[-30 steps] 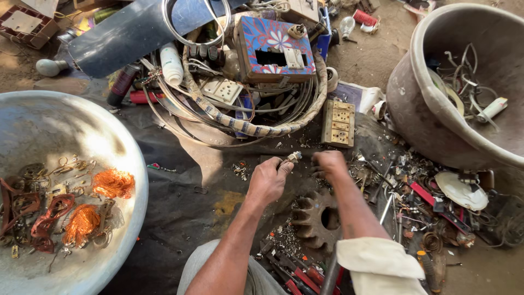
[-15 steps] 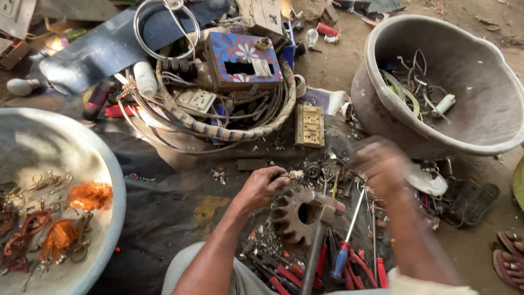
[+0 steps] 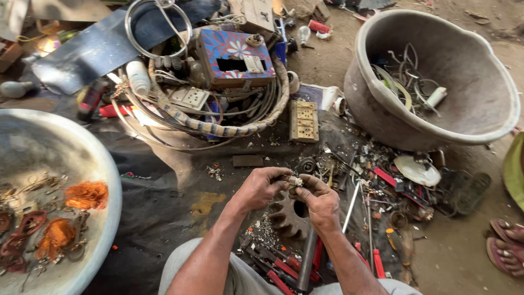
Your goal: The person uses a hammer and other hand tools to dismantle various electrical components and mechanical gears in a recycling or scrap area.
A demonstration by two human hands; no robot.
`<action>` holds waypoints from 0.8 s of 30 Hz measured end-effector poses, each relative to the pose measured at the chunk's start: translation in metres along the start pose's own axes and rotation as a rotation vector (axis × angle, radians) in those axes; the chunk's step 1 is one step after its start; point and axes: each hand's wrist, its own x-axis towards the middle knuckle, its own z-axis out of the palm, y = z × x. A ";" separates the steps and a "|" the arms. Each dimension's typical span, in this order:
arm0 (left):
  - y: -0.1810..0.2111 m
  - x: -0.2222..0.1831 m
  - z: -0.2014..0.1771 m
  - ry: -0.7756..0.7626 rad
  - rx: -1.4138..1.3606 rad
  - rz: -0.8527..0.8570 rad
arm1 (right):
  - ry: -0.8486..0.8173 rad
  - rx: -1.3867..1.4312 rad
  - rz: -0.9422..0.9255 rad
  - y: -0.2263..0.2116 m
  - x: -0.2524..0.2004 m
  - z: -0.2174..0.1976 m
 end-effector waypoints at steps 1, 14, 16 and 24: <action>0.001 -0.001 0.003 0.003 0.054 0.045 | -0.018 0.012 0.001 -0.003 -0.005 -0.003; -0.007 -0.046 0.030 -0.030 0.284 0.196 | 0.041 0.445 0.133 0.034 -0.054 -0.020; -0.006 -0.047 0.034 -0.042 0.307 0.155 | -0.002 0.511 0.189 0.036 -0.057 -0.025; -0.004 -0.046 0.034 -0.067 0.322 0.019 | -0.015 0.486 0.183 0.056 -0.048 -0.032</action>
